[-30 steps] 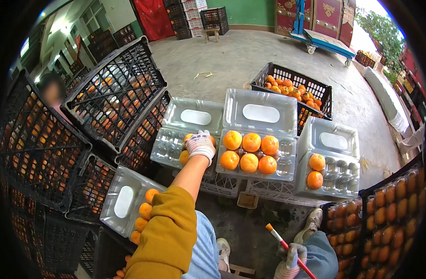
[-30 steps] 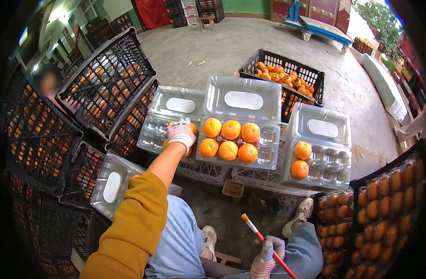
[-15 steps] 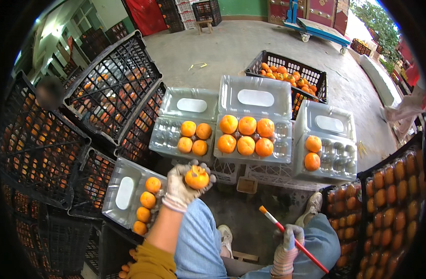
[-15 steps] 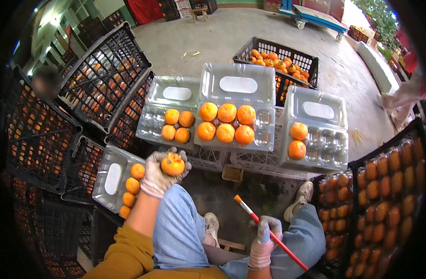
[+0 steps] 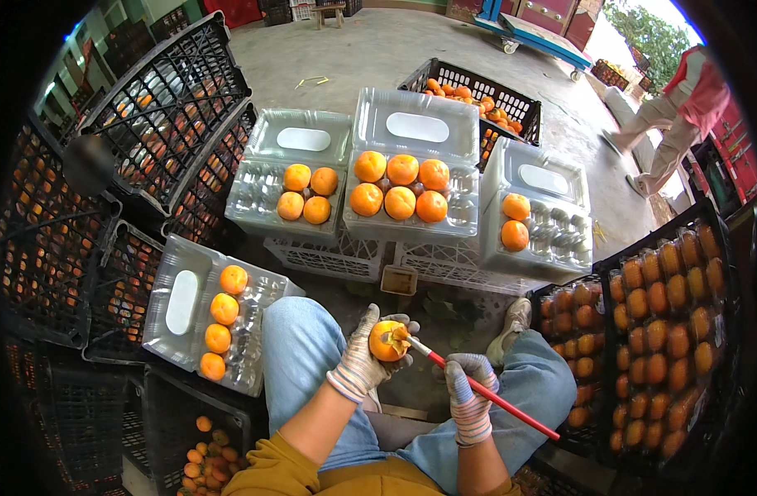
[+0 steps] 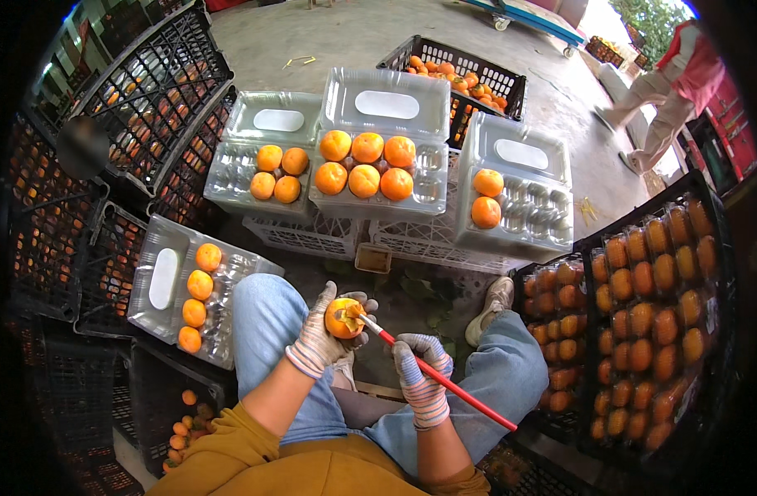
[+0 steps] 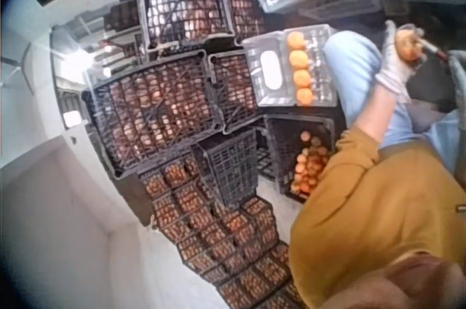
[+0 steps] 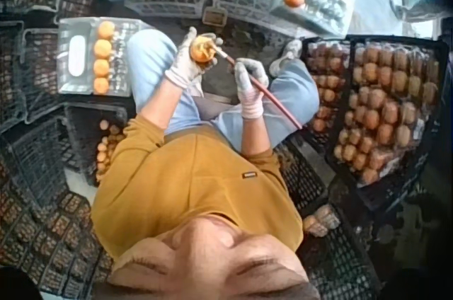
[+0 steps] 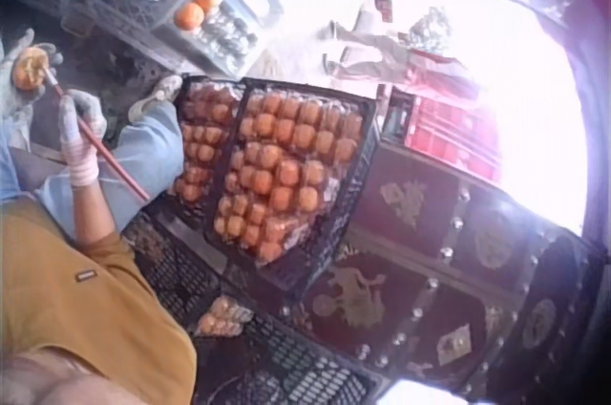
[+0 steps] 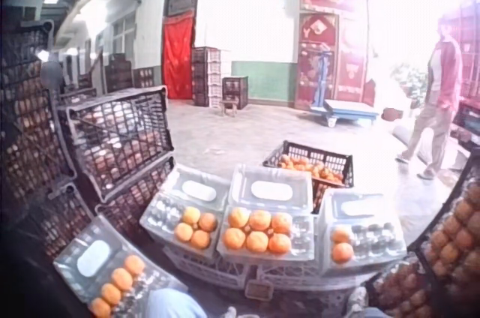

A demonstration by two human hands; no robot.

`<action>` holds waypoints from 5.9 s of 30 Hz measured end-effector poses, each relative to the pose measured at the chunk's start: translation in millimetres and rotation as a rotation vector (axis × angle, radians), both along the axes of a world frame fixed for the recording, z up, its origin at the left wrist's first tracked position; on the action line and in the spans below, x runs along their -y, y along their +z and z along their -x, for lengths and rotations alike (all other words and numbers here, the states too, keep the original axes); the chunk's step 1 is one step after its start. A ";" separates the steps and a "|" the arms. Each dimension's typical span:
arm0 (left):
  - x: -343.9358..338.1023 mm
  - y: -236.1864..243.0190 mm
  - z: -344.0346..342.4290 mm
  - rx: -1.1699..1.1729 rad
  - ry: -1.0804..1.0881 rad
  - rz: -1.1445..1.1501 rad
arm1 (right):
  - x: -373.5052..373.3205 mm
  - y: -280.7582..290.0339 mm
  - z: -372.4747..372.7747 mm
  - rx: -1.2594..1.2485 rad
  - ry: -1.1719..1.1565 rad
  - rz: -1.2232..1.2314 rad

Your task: The person picks oranges from a crate, uses a small brush to clean or polish each orange, places them into clear plastic trays, and stacks the filled trays into a larger crate.

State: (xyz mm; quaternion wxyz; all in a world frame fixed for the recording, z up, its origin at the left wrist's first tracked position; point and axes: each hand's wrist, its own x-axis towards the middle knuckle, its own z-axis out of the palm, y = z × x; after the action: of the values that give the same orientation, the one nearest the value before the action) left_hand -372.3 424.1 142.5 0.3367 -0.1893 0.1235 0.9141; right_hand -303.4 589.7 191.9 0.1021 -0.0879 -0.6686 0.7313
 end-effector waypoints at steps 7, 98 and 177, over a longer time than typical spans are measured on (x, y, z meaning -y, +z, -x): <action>-2.4 -8.2 2.4 0.133 0.073 0.113 | -0.5 6.1 -0.8 -0.028 0.048 -0.256; 432.2 -149.7 -259.1 1.107 -0.506 1.899 | -17.5 -69.6 -2.7 0.205 -0.106 -0.641; -164.0 119.6 263.6 -1.371 -1.029 2.551 | -71.4 12.9 10.8 0.012 -0.467 0.318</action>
State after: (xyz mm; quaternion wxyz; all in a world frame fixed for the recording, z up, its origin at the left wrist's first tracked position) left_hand -635.9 588.1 262.1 0.1050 0.1632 0.9759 -0.0997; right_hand -314.2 661.1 204.8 0.2488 -0.2591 -0.5078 0.7830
